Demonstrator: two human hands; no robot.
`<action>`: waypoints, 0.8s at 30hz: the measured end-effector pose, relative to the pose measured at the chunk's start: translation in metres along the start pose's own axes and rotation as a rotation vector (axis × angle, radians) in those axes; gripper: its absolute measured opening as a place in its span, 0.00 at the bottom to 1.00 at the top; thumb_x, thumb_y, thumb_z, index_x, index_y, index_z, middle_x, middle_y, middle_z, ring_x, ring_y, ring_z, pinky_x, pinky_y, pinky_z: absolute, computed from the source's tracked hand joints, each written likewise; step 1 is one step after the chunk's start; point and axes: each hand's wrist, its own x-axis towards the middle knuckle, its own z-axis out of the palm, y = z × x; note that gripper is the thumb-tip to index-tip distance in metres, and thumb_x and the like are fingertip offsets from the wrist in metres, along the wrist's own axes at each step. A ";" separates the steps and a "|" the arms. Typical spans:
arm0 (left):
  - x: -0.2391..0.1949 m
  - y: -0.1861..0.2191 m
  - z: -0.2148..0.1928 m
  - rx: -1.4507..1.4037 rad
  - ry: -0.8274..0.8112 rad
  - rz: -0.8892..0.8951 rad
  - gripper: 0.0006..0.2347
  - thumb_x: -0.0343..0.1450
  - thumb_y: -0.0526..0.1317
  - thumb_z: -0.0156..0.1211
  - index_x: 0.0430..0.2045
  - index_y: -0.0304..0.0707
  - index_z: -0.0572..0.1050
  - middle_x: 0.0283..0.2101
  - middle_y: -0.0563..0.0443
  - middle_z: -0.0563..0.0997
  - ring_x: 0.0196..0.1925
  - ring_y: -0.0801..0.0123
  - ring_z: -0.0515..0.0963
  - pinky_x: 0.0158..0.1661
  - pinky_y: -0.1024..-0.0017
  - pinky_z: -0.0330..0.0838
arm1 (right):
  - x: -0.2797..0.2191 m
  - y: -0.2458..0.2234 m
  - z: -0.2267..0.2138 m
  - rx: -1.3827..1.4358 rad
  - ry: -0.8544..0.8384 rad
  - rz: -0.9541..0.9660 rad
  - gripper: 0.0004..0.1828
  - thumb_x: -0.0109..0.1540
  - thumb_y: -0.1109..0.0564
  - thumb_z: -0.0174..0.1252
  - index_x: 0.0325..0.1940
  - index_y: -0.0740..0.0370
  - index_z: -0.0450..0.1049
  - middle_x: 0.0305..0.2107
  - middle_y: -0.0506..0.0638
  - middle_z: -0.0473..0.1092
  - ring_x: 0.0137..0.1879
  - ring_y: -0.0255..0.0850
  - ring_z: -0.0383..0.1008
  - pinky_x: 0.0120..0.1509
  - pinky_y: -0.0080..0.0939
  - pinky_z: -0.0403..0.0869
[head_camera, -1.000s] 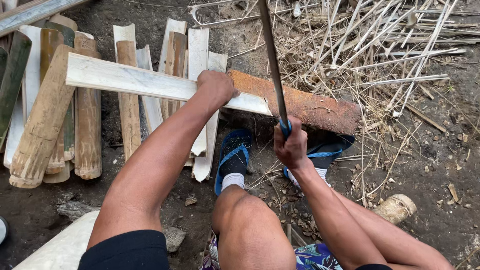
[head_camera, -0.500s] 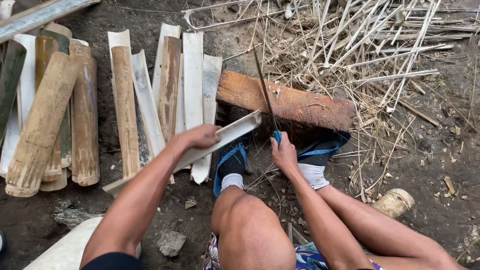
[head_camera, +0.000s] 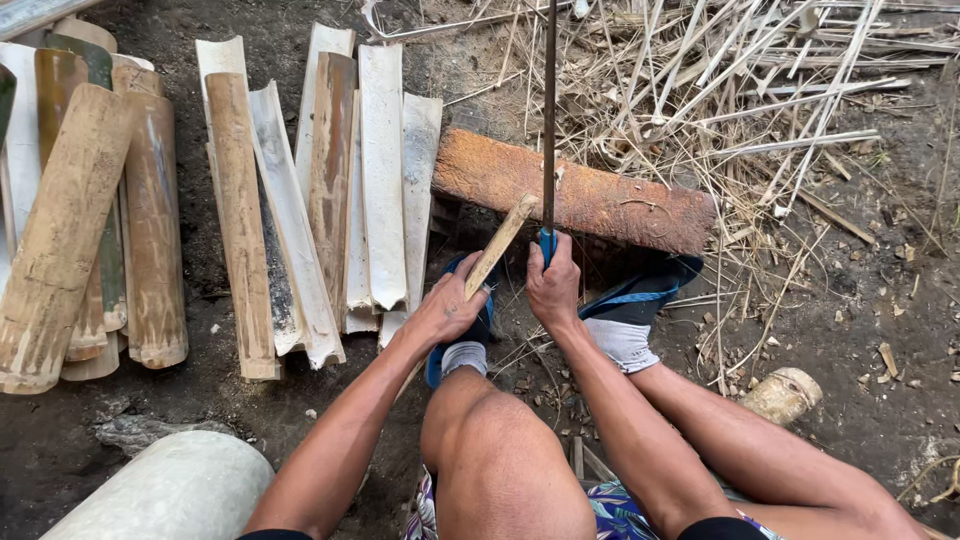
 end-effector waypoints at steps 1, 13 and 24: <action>0.000 -0.001 0.001 0.003 -0.005 -0.011 0.33 0.69 0.46 0.51 0.72 0.46 0.52 0.51 0.27 0.77 0.54 0.39 0.76 0.60 0.48 0.67 | 0.000 -0.001 0.003 0.007 0.015 -0.031 0.14 0.70 0.54 0.56 0.54 0.65 0.65 0.25 0.62 0.72 0.31 0.58 0.77 0.32 0.53 0.72; -0.013 0.014 -0.003 -0.034 0.018 -0.030 0.33 0.69 0.45 0.52 0.72 0.44 0.53 0.55 0.25 0.76 0.59 0.35 0.76 0.61 0.50 0.68 | 0.000 -0.002 0.015 -0.005 0.008 -0.072 0.16 0.70 0.57 0.54 0.58 0.65 0.61 0.31 0.65 0.74 0.38 0.63 0.78 0.37 0.56 0.73; -0.017 0.036 -0.013 -0.062 0.027 -0.021 0.34 0.67 0.41 0.52 0.72 0.42 0.50 0.55 0.22 0.75 0.55 0.31 0.77 0.56 0.50 0.72 | 0.006 0.001 0.032 0.128 -0.023 0.102 0.12 0.74 0.56 0.49 0.56 0.65 0.59 0.30 0.59 0.73 0.33 0.50 0.79 0.32 0.51 0.76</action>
